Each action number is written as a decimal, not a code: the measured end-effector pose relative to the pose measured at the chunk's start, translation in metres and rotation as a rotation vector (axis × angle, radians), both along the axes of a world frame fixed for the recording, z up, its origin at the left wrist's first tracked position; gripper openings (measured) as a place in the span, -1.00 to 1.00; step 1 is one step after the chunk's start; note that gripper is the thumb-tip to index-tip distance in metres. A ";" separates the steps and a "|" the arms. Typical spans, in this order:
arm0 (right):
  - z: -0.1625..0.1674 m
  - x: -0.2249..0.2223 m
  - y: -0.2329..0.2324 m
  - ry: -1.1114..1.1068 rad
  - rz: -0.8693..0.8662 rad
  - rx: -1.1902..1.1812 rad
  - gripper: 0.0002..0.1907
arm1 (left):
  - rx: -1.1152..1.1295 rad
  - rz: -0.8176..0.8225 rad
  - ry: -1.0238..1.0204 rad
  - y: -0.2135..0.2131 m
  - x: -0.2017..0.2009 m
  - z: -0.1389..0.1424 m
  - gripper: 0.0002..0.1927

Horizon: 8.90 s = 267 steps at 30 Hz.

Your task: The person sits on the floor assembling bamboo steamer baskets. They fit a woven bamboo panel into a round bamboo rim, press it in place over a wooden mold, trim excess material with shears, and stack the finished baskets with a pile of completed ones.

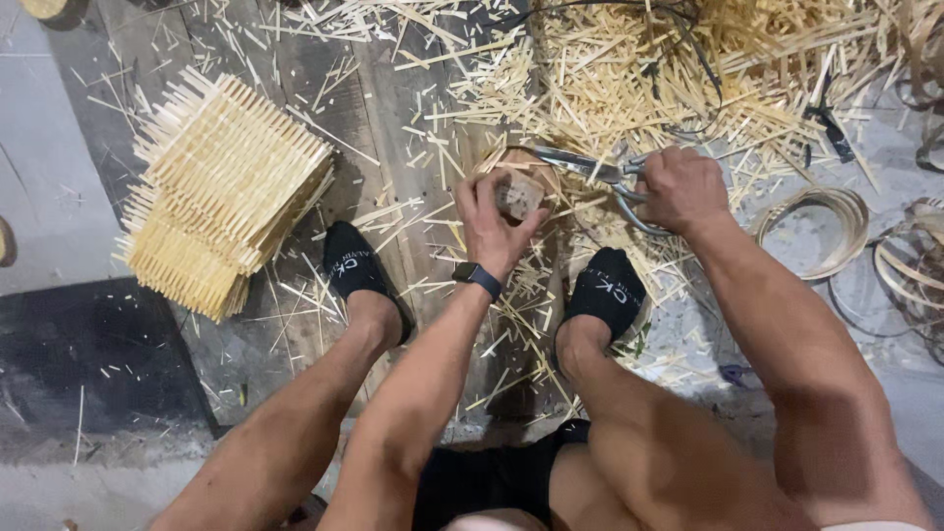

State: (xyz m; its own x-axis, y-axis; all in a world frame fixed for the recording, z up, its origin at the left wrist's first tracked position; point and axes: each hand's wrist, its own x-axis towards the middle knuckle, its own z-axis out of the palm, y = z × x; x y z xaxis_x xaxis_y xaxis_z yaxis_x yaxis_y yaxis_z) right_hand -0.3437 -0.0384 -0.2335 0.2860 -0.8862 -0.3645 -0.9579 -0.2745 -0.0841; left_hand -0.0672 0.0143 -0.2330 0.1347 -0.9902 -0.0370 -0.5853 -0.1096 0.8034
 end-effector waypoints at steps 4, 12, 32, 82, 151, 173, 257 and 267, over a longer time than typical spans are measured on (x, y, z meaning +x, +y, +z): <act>0.002 0.017 0.000 0.045 0.025 -0.077 -0.45 | -0.051 -0.120 -0.128 0.000 0.004 0.002 -0.31; 0.007 0.001 0.001 -0.011 0.033 -0.063 -0.56 | -0.019 -0.068 -0.044 0.000 0.010 0.006 -0.22; -0.015 0.022 -0.003 0.072 -0.023 0.057 -0.52 | 0.048 -0.148 0.050 0.000 0.018 -0.001 -0.33; -0.008 0.086 0.049 -1.343 -1.202 0.898 -0.88 | 0.867 0.317 1.227 -0.001 0.055 -0.037 -0.75; -0.005 0.134 0.066 -1.151 -0.721 0.373 -0.66 | -0.029 0.001 -0.655 -0.056 0.209 0.045 -0.67; -0.018 0.107 0.065 -1.328 -0.968 0.321 -0.68 | 0.171 0.053 -0.428 -0.069 0.295 0.117 -0.79; 0.206 -0.176 0.074 0.304 -0.305 -0.198 -0.56 | -0.148 -0.005 0.450 -0.014 0.067 0.200 -0.72; 0.241 -0.114 0.091 -0.035 -0.210 -0.255 -0.69 | 0.118 -0.399 0.381 0.033 -0.135 0.204 -0.39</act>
